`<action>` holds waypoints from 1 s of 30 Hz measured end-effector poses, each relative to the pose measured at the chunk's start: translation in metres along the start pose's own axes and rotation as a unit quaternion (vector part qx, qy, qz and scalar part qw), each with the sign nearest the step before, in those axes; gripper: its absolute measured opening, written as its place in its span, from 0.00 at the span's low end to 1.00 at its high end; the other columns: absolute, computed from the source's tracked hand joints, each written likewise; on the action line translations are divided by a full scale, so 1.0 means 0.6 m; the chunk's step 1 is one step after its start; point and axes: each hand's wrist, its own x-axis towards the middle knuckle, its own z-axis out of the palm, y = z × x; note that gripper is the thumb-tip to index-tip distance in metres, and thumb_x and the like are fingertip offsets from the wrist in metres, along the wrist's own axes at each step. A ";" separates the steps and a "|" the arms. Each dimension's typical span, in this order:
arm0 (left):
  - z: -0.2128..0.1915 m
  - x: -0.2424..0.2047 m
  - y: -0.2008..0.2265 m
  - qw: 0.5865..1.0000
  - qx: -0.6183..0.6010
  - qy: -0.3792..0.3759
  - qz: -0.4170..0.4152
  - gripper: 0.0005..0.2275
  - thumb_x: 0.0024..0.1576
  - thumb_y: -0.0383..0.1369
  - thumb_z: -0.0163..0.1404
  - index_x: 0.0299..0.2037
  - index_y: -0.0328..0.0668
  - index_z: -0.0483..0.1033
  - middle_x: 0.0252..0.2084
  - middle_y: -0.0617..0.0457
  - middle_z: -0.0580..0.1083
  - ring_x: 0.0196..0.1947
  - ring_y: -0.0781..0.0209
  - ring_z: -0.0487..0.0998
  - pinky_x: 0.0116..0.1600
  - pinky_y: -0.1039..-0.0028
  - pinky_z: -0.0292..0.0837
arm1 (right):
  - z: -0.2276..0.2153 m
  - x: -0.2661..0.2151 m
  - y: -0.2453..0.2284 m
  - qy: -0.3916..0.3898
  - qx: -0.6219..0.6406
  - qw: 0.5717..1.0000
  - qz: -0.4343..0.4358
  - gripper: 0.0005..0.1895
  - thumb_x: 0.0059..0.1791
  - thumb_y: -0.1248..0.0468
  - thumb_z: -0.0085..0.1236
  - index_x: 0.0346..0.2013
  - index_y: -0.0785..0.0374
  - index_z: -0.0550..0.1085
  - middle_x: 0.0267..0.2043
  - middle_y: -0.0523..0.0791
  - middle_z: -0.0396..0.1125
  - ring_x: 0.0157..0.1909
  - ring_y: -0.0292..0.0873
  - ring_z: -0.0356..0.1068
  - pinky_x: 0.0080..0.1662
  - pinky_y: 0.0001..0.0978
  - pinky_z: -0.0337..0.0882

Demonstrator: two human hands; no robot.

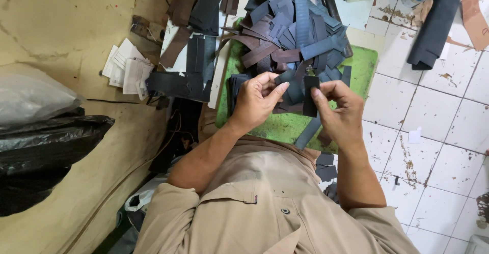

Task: Sorting and arranging leather scraps on a cutting mat

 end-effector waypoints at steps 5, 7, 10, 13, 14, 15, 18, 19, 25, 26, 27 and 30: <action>-0.003 -0.001 0.007 1.000 0.006 -0.020 0.005 0.04 0.60 0.28 0.57 0.42 0.37 0.81 0.31 0.45 0.81 0.29 0.63 0.83 0.34 0.75 0.84 | 0.022 0.017 -0.019 -0.048 0.040 0.998 0.005 0.01 0.55 0.72 0.62 0.39 0.68 0.79 0.32 0.46 0.71 0.36 0.34 0.67 0.40 0.32 0.72; -0.003 0.001 -0.009 1.000 -0.011 -0.021 0.003 0.04 0.60 0.28 0.57 0.42 0.36 0.81 0.31 0.45 0.80 0.29 0.63 0.83 0.35 0.74 0.84 | 0.032 0.015 0.002 -0.040 0.054 0.998 0.013 0.01 0.55 0.72 0.62 0.40 0.68 0.78 0.29 0.44 0.69 0.35 0.33 0.66 0.39 0.30 0.72; -0.007 0.000 -0.002 0.999 -0.043 -0.016 -0.009 0.05 0.61 0.27 0.56 0.43 0.34 0.80 0.31 0.45 0.80 0.30 0.62 0.83 0.36 0.72 0.85 | 0.035 0.014 0.011 -0.022 0.062 0.998 0.016 0.02 0.55 0.72 0.62 0.43 0.70 0.77 0.27 0.43 0.67 0.33 0.32 0.64 0.38 0.28 0.71; -0.010 0.003 -0.026 0.996 -0.086 -0.015 -0.030 0.05 0.62 0.26 0.54 0.44 0.32 0.79 0.32 0.45 0.80 0.30 0.61 0.83 0.36 0.71 0.86 | 0.035 0.014 -0.002 -0.004 0.055 0.998 0.008 0.03 0.57 0.73 0.61 0.45 0.71 0.77 0.28 0.44 0.67 0.34 0.33 0.65 0.38 0.28 0.71; -0.011 0.005 -0.042 0.993 -0.114 -0.017 -0.040 0.05 0.64 0.26 0.52 0.45 0.31 0.78 0.33 0.46 0.80 0.31 0.61 0.84 0.37 0.71 0.87 | 0.036 0.014 -0.008 0.003 0.053 0.999 0.004 0.04 0.57 0.73 0.60 0.46 0.71 0.77 0.28 0.45 0.66 0.34 0.33 0.65 0.38 0.28 0.70; -0.009 0.001 -0.024 0.992 -0.114 -0.017 -0.041 0.05 0.64 0.26 0.52 0.45 0.31 0.78 0.33 0.46 0.80 0.31 0.61 0.84 0.37 0.71 0.87 | 0.038 0.014 -0.010 0.003 0.053 0.999 0.004 0.04 0.57 0.73 0.60 0.46 0.71 0.77 0.28 0.45 0.66 0.34 0.33 0.65 0.38 0.28 0.70; -0.008 -0.003 -0.007 0.989 -0.140 -0.038 -0.021 0.05 0.64 0.28 0.52 0.45 0.35 0.78 0.31 0.51 0.79 0.29 0.66 0.83 0.34 0.77 0.85 | 0.045 0.015 0.015 0.021 0.088 0.996 0.022 0.04 0.58 0.71 0.59 0.46 0.71 0.76 0.29 0.42 0.66 0.35 0.32 0.65 0.38 0.25 0.70; -0.008 -0.001 -0.025 0.989 -0.142 -0.041 -0.011 0.05 0.64 0.29 0.53 0.45 0.36 0.79 0.31 0.52 0.77 0.29 0.69 0.81 0.32 0.80 0.81 | 0.048 0.012 0.043 0.024 0.126 0.991 0.045 0.04 0.57 0.71 0.60 0.45 0.69 0.76 0.29 0.41 0.66 0.35 0.30 0.66 0.39 0.24 0.71; -0.014 0.008 -0.032 0.992 -0.127 0.002 0.026 0.09 0.62 0.29 0.56 0.51 0.38 0.76 0.32 0.57 0.76 0.28 0.78 0.73 0.32 0.88 0.72 | 0.103 0.003 0.048 0.047 0.272 0.956 0.098 0.05 0.53 0.73 0.62 0.43 0.70 0.77 0.27 0.39 0.65 0.32 0.29 0.67 0.38 0.20 0.72; -0.018 0.003 -0.026 0.992 -0.119 0.017 0.029 0.11 0.62 0.30 0.58 0.52 0.39 0.74 0.34 0.58 0.76 0.30 0.80 0.73 0.33 0.89 0.72 | 0.112 0.000 0.040 0.044 0.276 0.955 0.102 0.05 0.53 0.73 0.62 0.44 0.70 0.77 0.27 0.39 0.64 0.32 0.29 0.67 0.38 0.20 0.72; -0.017 -0.016 -0.032 0.993 -0.119 0.020 0.021 0.11 0.62 0.30 0.58 0.52 0.39 0.74 0.34 0.58 0.76 0.30 0.80 0.73 0.33 0.89 0.72 | 0.111 -0.019 0.038 0.044 0.276 0.954 0.110 0.05 0.53 0.73 0.62 0.44 0.70 0.77 0.27 0.39 0.64 0.32 0.29 0.67 0.38 0.20 0.72; -0.026 -0.005 -0.022 0.992 -0.123 0.030 0.030 0.09 0.62 0.29 0.57 0.49 0.36 0.77 0.32 0.54 0.77 0.30 0.74 0.76 0.33 0.86 0.74 | 0.115 0.003 0.027 0.037 0.226 0.970 0.085 0.06 0.53 0.72 0.62 0.44 0.71 0.77 0.27 0.41 0.63 0.33 0.31 0.66 0.37 0.23 0.71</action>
